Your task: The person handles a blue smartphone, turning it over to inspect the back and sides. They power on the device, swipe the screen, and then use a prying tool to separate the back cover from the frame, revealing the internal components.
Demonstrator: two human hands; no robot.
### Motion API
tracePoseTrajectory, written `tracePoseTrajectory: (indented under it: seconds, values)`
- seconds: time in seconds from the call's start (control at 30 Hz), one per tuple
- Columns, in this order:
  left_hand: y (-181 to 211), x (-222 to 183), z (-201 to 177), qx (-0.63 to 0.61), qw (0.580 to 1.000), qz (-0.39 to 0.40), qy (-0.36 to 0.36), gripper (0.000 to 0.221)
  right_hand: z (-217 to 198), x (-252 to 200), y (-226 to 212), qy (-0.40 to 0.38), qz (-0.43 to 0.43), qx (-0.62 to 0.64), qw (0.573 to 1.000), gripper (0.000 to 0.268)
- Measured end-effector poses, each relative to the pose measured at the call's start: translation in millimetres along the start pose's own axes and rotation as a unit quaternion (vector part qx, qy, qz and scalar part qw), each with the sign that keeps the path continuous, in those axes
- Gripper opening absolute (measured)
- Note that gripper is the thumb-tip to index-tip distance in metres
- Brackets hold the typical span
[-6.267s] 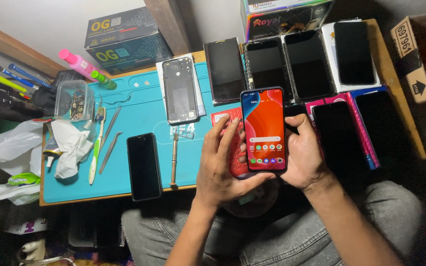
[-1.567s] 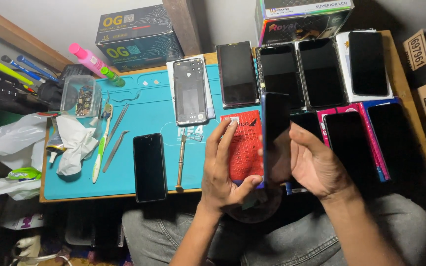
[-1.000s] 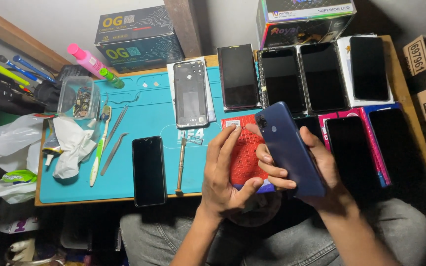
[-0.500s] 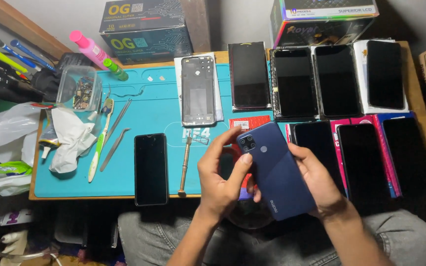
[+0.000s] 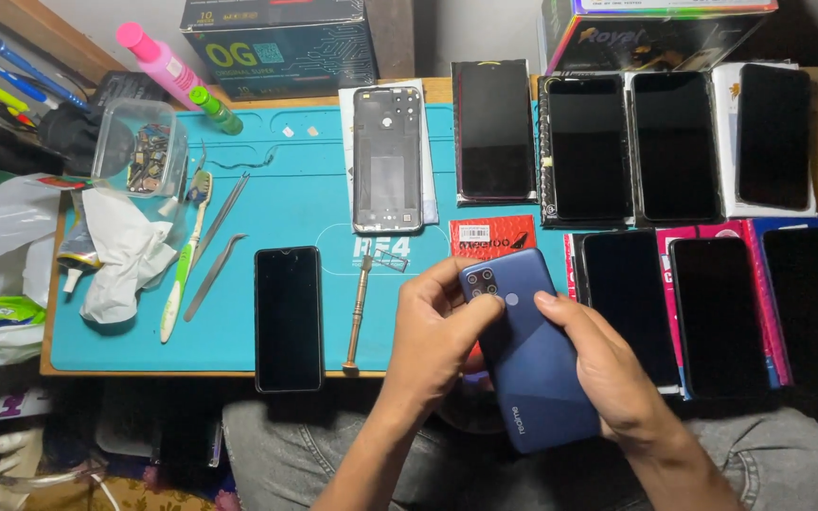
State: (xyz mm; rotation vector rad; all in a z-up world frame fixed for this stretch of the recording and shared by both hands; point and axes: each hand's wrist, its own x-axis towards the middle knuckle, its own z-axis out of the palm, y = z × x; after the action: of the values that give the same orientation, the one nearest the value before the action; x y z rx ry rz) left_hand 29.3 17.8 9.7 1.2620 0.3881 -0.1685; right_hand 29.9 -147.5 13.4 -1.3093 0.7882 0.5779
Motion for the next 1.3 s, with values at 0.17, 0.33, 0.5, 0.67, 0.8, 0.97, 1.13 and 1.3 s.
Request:
tracePoseTrajectory:
  seconds: [0.17, 0.33, 0.5, 0.67, 0.8, 0.97, 1.13, 1.3]
  values:
    - [1.9, 1.3, 10.3, -0.006, 1.000, -0.015, 0.012, 0.011, -2.8, 1.1, -0.9, -0.102, -0.063, -0.026, 0.992, 0.030]
    - [11.9, -2.0, 17.5, 0.009, 0.999, -0.028, 0.024, 0.009, -1.3, -7.0, -9.1, -0.102, -0.061, -0.034, 0.992, 0.033]
    - [17.7, -5.7, 24.2, 0.011, 0.999, -0.035, 0.039, 0.006, 0.1, -13.8, -14.5, -0.123, -0.072, -0.024, 0.989, 0.034]
    - [16.7, -6.6, 27.4, 0.003, 1.000, -0.012, 0.027, 0.010, -4.4, -13.1, -14.3, -0.133, -0.096, -0.030, 0.986, 0.034]
    - [12.9, -4.9, 25.2, 0.004, 1.000, -0.010, 0.017, 0.017, -15.8, 2.2, -6.0, -0.062, -0.051, 0.014, 0.997, 0.030]
    - [12.4, -16.4, 22.1, 0.016, 0.998, 0.060, 0.021, 0.036, -2.3, -16.9, -28.0, -0.123, 0.007, 0.124, 0.985, 0.065]
    - [45.5, -33.6, 15.6, 0.044, 0.996, 0.075, 0.019, 0.051, -17.2, -26.5, -21.8, -0.174, -0.454, -0.246, 0.839, 0.076]
    - [66.8, -54.2, 5.9, 0.050, 0.992, 0.108, -0.052, 0.034, -18.3, -38.3, -27.5, -0.050, -0.696, -0.478, 0.534, 0.085]
